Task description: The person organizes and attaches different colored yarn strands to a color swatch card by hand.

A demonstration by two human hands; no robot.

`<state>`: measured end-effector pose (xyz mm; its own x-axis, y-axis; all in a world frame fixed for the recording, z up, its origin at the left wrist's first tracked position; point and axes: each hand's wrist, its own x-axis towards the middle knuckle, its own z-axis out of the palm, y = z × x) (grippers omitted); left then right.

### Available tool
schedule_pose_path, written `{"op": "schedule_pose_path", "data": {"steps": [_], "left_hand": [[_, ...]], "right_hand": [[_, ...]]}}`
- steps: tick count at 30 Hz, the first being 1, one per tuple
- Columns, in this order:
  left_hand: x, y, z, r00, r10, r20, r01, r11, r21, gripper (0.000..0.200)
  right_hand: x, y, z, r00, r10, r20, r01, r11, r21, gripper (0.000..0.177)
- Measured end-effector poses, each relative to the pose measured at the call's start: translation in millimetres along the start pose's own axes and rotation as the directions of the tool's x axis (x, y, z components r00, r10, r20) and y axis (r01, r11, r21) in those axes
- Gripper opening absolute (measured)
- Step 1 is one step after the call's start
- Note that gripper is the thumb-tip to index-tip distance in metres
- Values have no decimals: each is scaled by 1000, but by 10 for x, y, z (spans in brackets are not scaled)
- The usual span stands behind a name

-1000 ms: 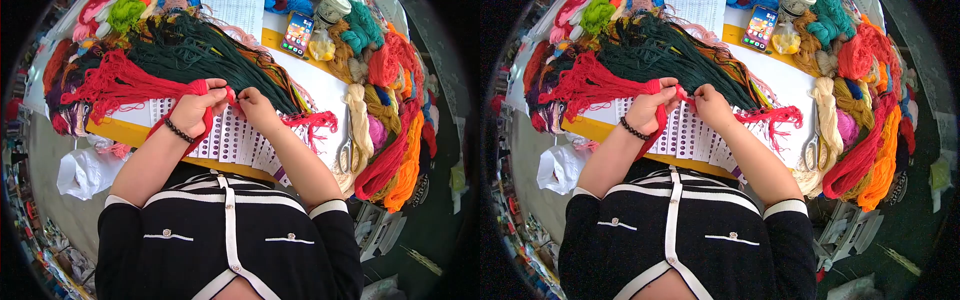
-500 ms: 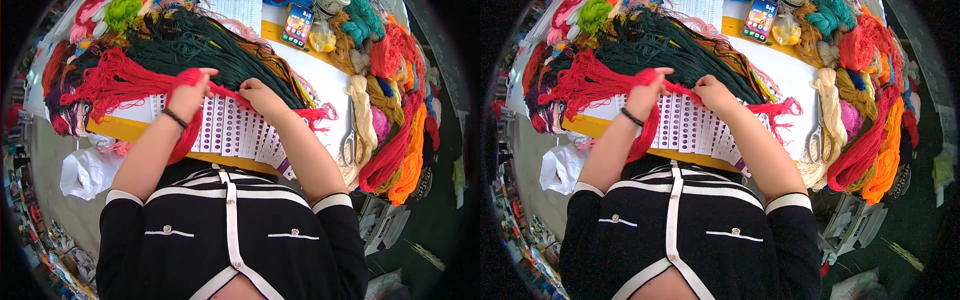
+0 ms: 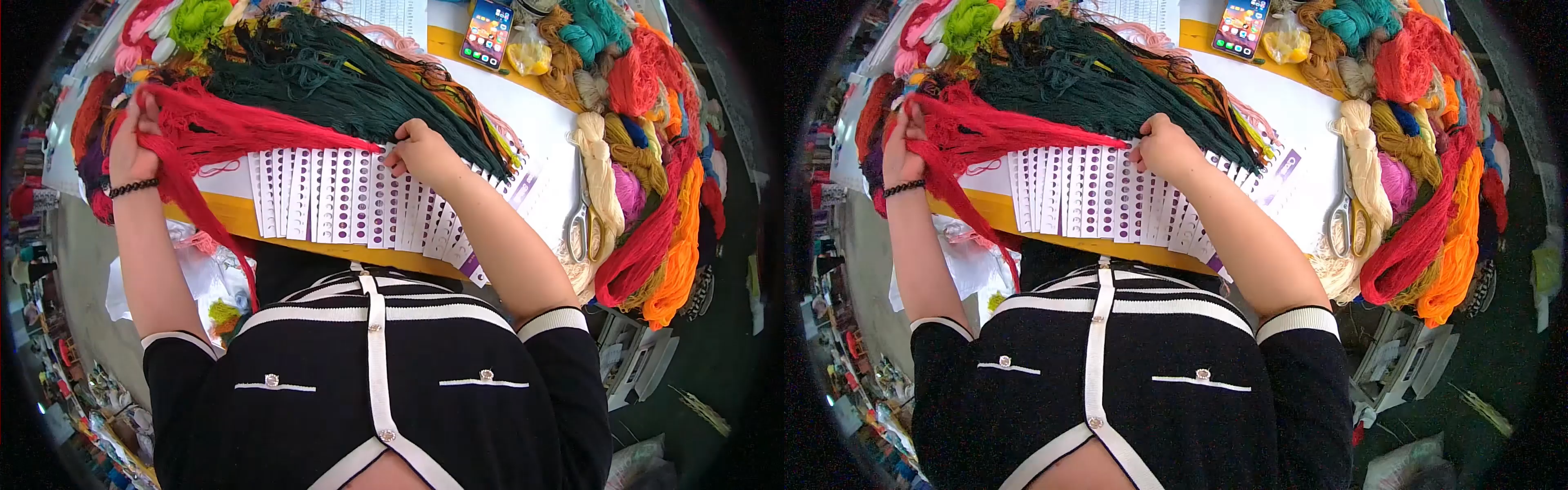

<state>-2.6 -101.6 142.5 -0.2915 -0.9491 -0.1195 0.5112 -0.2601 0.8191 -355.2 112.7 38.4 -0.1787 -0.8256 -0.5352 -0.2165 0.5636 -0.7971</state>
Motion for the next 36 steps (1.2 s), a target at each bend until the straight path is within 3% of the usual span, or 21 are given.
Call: {"op": "schedule_pose_path", "data": {"steps": [1,3,5,7,8,9,10,12,13,14,15,16,18,19,21,25,27,28,30,36], "left_hand": [[25,-45,177,935,201,-292,-166,976,141,34],[-12,-39,-73,965,-28,-260,55,994,98,36],[-355,-274,40,968,-159,-194,206,945,253,36],[-684,-627,162,965,-256,56,225,920,321,33],[-881,-726,196,949,-176,262,-11,811,585,33],[-1068,-782,308,904,-213,371,-102,736,669,35],[-1256,-837,421,845,-246,475,-213,659,722,36],[-1475,-903,762,817,-402,413,137,832,538,41],[-1531,-938,855,792,-491,363,400,866,300,44],[-1554,-994,838,770,-462,440,400,887,233,48],[-1587,-991,891,774,-453,442,390,892,230,48],[-1623,-979,962,794,-439,421,323,891,320,50],[-1680,-988,1002,815,-433,386,259,866,427,53],[-1690,-1012,982,817,-429,385,256,868,425,53],[-1715,-1065,933,830,-392,396,139,834,534,53],[-1763,-1029,916,849,-365,383,159,867,473,53],[-1778,-906,924,834,-431,345,239,845,479,51],[-1761,-896,875,836,-427,346,235,847,476,51],[-1721,-900,772,792,-473,386,381,877,291,48],[-1785,-976,912,832,-418,364,292,889,353,48]], "right_hand": [[-19,-17,9,1000,6,-12,-6,1000,-10,26],[-41,14,45,999,-28,-46,27,999,-17,23],[-80,31,117,994,-68,-84,66,998,-19,19],[-188,79,259,920,-315,-233,278,944,-177,15],[-313,-11,339,893,-375,-250,384,923,-13,13],[-477,-141,409,896,-378,-235,387,922,-8,13],[-640,-294,466,860,-481,-173,495,867,54,12],[-724,-429,629,797,-593,-115,604,787,127,11],[-724,-457,713,706,-700,-103,708,696,122,11],[-735,-485,771,602,-793,-90,797,593,115,11],[-807,-542,810,595,-799,-86,803,585,111,11],[-915,-614,836,730,-683,-24,645,677,354,12],[-965,-646,879,857,-489,164,296,727,620,14],[-945,-628,897,855,-491,166,298,728,618,14],[-919,-586,922,885,-349,309,27,700,713,14],[-977,-586,923,870,-370,326,9,672,741,13],[-993,-600,954,868,-473,150,196,605,771,12],[-1017,-615,946,867,-475,151,199,607,769,12],[-1070,-653,914,854,-489,179,169,584,794,12],[-1068,-663,866,889,-388,244,115,704,701,14]]}}
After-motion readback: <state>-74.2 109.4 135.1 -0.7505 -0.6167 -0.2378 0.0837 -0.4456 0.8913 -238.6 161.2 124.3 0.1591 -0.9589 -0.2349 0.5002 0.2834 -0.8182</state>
